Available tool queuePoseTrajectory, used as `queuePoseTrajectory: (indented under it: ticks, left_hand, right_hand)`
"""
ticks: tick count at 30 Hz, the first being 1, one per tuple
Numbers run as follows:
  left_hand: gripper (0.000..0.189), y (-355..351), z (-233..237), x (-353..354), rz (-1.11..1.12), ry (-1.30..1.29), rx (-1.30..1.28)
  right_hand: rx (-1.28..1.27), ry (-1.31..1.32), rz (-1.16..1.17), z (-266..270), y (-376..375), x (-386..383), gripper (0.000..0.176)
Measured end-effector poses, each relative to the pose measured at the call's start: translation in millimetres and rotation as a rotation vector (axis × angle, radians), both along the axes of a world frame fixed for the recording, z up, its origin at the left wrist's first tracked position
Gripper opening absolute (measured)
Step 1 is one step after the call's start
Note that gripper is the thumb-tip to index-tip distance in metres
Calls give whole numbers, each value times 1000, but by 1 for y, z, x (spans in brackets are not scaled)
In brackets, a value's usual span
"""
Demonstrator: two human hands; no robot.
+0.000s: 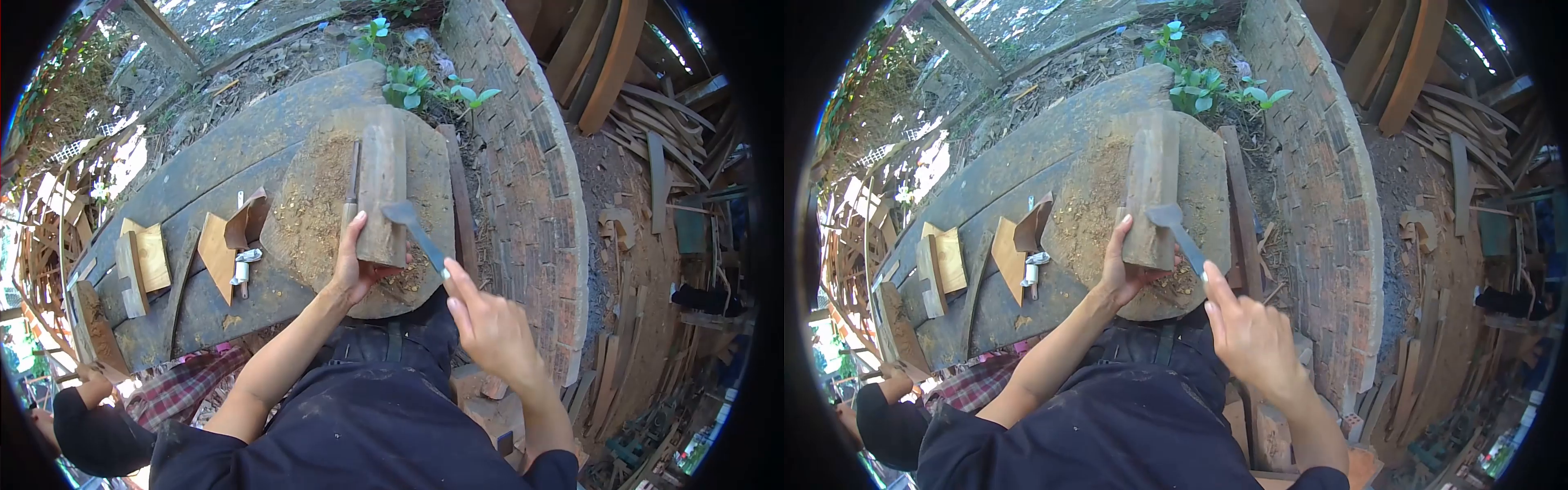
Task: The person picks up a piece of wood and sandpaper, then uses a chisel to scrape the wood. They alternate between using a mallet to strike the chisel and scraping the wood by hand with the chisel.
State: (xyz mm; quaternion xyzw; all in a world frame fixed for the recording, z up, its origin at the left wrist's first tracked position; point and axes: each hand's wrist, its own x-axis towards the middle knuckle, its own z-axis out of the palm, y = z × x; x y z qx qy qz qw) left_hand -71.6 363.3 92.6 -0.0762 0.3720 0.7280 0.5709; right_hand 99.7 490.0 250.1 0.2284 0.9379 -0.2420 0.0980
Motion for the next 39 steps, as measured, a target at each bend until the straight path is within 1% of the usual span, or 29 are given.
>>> queuePoseTrajectory:
  ticks: [1, 2, 4, 6, 8, 10, 11, 12, 14, 16, 18, 20, 21, 22, 24, 27, 28, 29, 30, 31, 32, 33, 34, 36, 37, 38, 39]
  left_hand:
    - [78, 1, -1, 1, -35, 55, -60]
    - [78, 2, -2, 4, -36, 46, -63]
    - [72, 7, -3, 11, -41, 109, -199]
    - [71, 11, -7, 11, -39, 134, -183]
    - [69, 10, -14, 12, -26, 164, -181]
    - [67, 16, -13, 13, -35, 253, -244]
    - [66, 17, -14, 15, -19, 242, -234]
    - [66, 18, -5, 17, -14, 239, -233]
    - [64, 22, 9, 21, 51, 315, -296]
    - [62, 21, 4, 19, 58, 296, -273]
    - [61, 19, -11, 24, 64, 271, -261]
    - [60, 23, -31, 28, 109, 505, -242]
    - [60, 24, -24, 25, 92, 400, -255]
    - [61, 25, -15, 25, 76, 409, -279]
    - [59, 25, -14, 25, 57, 390, -264]
    - [60, 26, -10, 25, 41, 404, -316]
    - [60, 24, -4, 24, 30, 420, -312]
    - [61, 23, 5, 25, 33, 375, -334]
    - [62, 24, 10, 23, 38, 322, -352]
    - [71, 19, -4, 14, -60, 225, -203]
    - [77, 9, -18, 14, -80, 173, -163]
    - [84, 6, -13, 11, -97, 122, -123]
    - [84, 3, -21, 8, -85, 114, -127]
    - [94, 0, -40, 2, 15, -272, 394]
    - [93, 5, -28, 3, 52, -297, 289]
    - [93, 11, -16, 4, 54, -298, 287]
    - [89, 18, -4, 5, 67, -308, 194]
  right_hand:
    - [-4, -23, -16, 0, -3, 1, 54]
    - [-8, -49, -39, 0, -5, 2, 54]
    - [28, -71, -32, -11, 7, -18, 51]
    - [67, 77, -32, -30, 21, -48, 48]
    - [153, 91, -78, -51, 33, -86, 46]
    - [146, 97, -106, -58, 44, -105, 46]
    - [138, 88, -134, -60, 47, -108, 45]
    - [139, 85, -128, -57, 44, -103, 45]
    - [87, 26, -103, -47, 33, -75, 47]
    - [-5, 17, -69, -41, 11, -33, 49]
    - [-13, -45, -48, -21, -3, -14, 52]
    - [-20, -91, -72, -16, -3, -15, 55]
    - [5, -72, -66, -21, 6, -29, 52]
    - [27, -51, -64, -28, 16, -46, 50]
    - [175, 45, -78, -56, 43, -94, 53]
    - [200, 105, -114, -84, 82, -148, 51]
    - [26, 67, -183, -89, 96, -160, 50]
    - [-145, 27, -247, -89, 105, -164, 50]
    - [-136, 33, -255, -82, 110, -156, 50]
    - [-495, 111, -353, -75, 109, -139, 52]
    - [-860, 179, -449, -69, 105, -122, 53]
    - [-971, 249, -457, -68, 98, -107, 55]
    - [-974, 235, -449, -63, 93, -93, 55]
    - [-1089, 236, -467, -48, 80, -68, 54]
    - [-1092, 231, -466, -42, 70, -57, 54]
    - [-990, 224, -466, -35, 61, -47, 53]
    - [-886, 221, -467, -29, 52, -36, 53]
